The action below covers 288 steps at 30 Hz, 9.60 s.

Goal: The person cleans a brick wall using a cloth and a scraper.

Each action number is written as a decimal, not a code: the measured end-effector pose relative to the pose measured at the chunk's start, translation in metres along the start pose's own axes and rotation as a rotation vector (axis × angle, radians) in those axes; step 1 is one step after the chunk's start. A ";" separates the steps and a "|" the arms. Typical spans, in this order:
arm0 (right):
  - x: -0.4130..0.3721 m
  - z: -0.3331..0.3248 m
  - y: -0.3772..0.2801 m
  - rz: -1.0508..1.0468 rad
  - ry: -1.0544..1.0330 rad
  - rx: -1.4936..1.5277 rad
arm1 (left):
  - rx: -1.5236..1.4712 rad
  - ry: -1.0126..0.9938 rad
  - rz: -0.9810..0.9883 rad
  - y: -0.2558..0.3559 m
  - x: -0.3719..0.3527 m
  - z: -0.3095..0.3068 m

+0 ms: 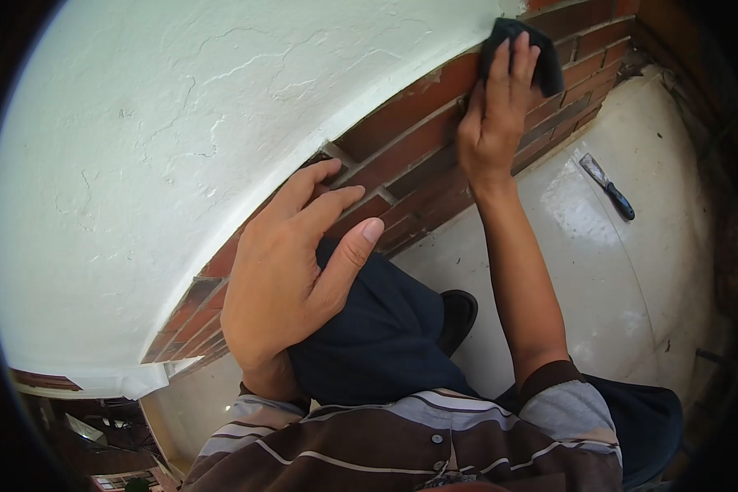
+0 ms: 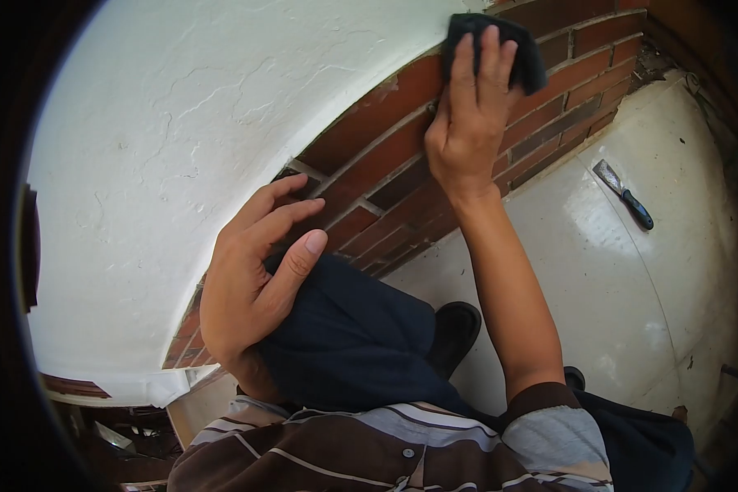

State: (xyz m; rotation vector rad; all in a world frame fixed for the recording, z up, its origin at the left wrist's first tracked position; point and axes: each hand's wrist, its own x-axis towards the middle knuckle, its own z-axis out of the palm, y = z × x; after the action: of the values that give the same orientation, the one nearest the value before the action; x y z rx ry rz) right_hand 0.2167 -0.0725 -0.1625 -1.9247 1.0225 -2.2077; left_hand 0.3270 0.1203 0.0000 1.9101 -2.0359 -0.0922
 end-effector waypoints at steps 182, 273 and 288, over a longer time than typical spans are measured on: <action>-0.095 -0.048 -0.019 0.849 -0.262 0.643 | -0.393 -0.129 0.054 0.065 0.043 0.045; -0.057 -0.315 0.001 0.749 -1.992 -0.889 | -0.937 -1.145 0.531 0.055 -0.099 0.400; -0.093 -0.295 0.028 0.841 -1.857 -0.639 | -0.427 -1.479 0.816 0.084 -0.088 0.411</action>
State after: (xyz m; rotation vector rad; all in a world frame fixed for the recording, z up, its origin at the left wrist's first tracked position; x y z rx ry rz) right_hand -0.0373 0.0775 -0.2616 -1.9032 1.4142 0.5792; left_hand 0.1293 0.1371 -0.3800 0.4507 -2.9695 -1.9459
